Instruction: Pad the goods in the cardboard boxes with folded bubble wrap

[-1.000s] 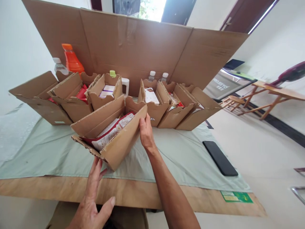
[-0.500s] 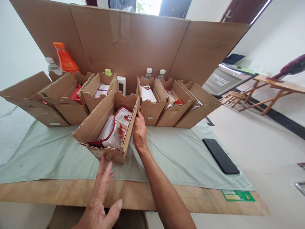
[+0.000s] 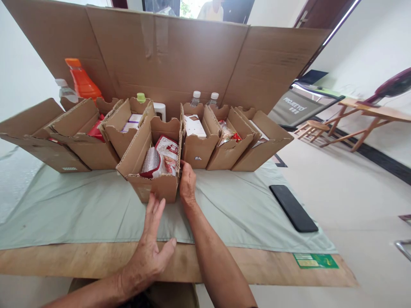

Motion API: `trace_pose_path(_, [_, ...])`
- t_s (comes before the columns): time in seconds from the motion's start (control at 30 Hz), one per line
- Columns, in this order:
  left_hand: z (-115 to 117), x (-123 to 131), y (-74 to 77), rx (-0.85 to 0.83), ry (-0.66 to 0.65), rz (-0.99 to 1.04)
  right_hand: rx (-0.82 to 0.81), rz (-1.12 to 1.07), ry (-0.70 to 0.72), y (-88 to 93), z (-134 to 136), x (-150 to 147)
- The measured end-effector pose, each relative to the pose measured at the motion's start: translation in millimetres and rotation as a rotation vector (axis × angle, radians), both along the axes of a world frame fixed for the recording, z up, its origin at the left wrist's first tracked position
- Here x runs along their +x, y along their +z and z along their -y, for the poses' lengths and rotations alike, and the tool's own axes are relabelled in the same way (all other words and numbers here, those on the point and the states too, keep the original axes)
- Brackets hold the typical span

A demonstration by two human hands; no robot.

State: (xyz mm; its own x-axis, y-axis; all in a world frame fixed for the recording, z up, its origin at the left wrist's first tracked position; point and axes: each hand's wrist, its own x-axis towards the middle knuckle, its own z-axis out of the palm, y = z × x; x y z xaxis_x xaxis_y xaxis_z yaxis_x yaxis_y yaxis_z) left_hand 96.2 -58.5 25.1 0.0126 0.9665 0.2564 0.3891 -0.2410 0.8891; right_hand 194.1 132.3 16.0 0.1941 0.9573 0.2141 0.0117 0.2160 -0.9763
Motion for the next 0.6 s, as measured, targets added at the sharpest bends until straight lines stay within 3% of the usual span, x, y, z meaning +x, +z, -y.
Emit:
trace_pose_path(0.23, [-62.9, 0.7, 10.6, -0.069, -0.009, 0.058, -0.101, -0.17, -0.121, -23.6, -8.3, -1.6])
trace_pose_path(0.6, [-142.7, 10.5, 6.3, -0.035, -0.031, 0.142, -0.154, -0.206, -0.212, -28.1, -17.5, 1.2])
